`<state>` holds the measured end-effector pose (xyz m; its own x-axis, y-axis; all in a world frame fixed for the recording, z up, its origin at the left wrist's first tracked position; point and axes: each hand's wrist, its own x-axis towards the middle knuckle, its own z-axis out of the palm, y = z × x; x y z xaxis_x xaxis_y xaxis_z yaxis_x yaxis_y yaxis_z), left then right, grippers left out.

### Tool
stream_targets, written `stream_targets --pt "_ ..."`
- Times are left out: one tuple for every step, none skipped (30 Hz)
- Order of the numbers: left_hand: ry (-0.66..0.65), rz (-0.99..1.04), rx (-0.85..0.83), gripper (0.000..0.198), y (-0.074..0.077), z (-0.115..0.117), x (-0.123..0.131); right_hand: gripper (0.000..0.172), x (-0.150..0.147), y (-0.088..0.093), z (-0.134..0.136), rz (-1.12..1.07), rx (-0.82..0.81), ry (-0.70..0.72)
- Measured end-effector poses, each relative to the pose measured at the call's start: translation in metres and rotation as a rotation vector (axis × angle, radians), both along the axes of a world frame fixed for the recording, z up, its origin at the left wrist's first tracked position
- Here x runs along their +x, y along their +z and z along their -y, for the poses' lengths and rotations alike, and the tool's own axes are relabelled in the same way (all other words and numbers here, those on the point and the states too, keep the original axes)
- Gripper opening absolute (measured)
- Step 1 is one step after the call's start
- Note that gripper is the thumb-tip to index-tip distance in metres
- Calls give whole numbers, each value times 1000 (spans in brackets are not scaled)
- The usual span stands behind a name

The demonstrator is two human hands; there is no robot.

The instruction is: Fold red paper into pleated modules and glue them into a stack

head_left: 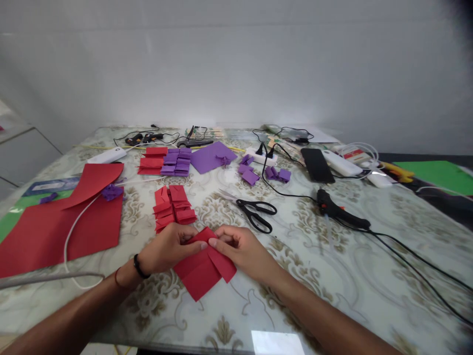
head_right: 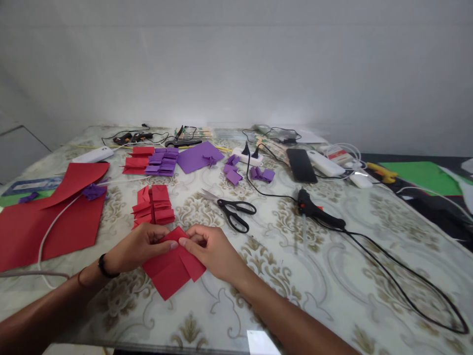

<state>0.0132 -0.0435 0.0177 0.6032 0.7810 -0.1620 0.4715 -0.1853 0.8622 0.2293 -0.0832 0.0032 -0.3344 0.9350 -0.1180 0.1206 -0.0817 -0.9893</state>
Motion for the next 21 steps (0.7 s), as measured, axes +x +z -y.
stream_targets --pt "-8 -5 -4 48 0 0 0 44 0 0 0 -3 0 -1" --pt "-14 -9 -6 48 1 0 0 44 -1 0 1 -6 -3 -5" --pt "-17 -12 -7 47 1 -1 1 45 -1 0 1 -9 -9 -8" --pt "-18 -14 -8 47 1 -1 1 46 -1 0 1 -11 -14 -11" --pt "-17 -13 -10 48 1 0 1 47 -2 0 1 -10 -18 -15" --pt "-15 -10 -14 48 1 0 2 47 -2 -1 2 -11 -21 -18" --pt "-13 -5 -21 48 1 0 2 48 -2 -1 2 -12 -23 -20" --pt "-14 0 -32 48 1 1 2 48 -2 -1 1 -16 -22 -18" --pt "-17 5 -46 48 2 2 2 48 -2 -1 1 -20 -21 -14" --pt "-22 11 -59 48 2 2 2 48 -2 -2 1 -24 -18 -10" --pt "-27 16 -69 47 3 3 2 47 -2 -2 1 -25 -13 -6" --pt "-35 19 -78 47 3 3 2 46 -2 -2 1 -22 -5 -3" --pt "-42 18 -82 47 3 3 2 45 -2 -3 1 -13 8 -1" --pt "-48 16 -82 47 3 3 2 43 -2 -3 1 0 26 -1" --pt "-50 12 -78 47 3 3 2 41 -2 -3 1 12 46 -3" --pt "-50 5 -73 47 2 3 2 38 -2 -2 1 21 63 -6" --pt "-51 -3 -71 47 2 3 2 36 -2 -2 1 25 77 -9" --pt "-52 -12 -69 47 1 3 2 34 -2 -1 2 25 88 -10" --pt "-51 -20 -67 48 0 3 3 33 -2 -1 2 22 97 -11" --pt "-54 -27 -75 47 0 3 3 32 -2 0 2 17 107 -10" --pt "-62 -33 -97 46 0 3 3 31 -2 1 3 14 120 -6"
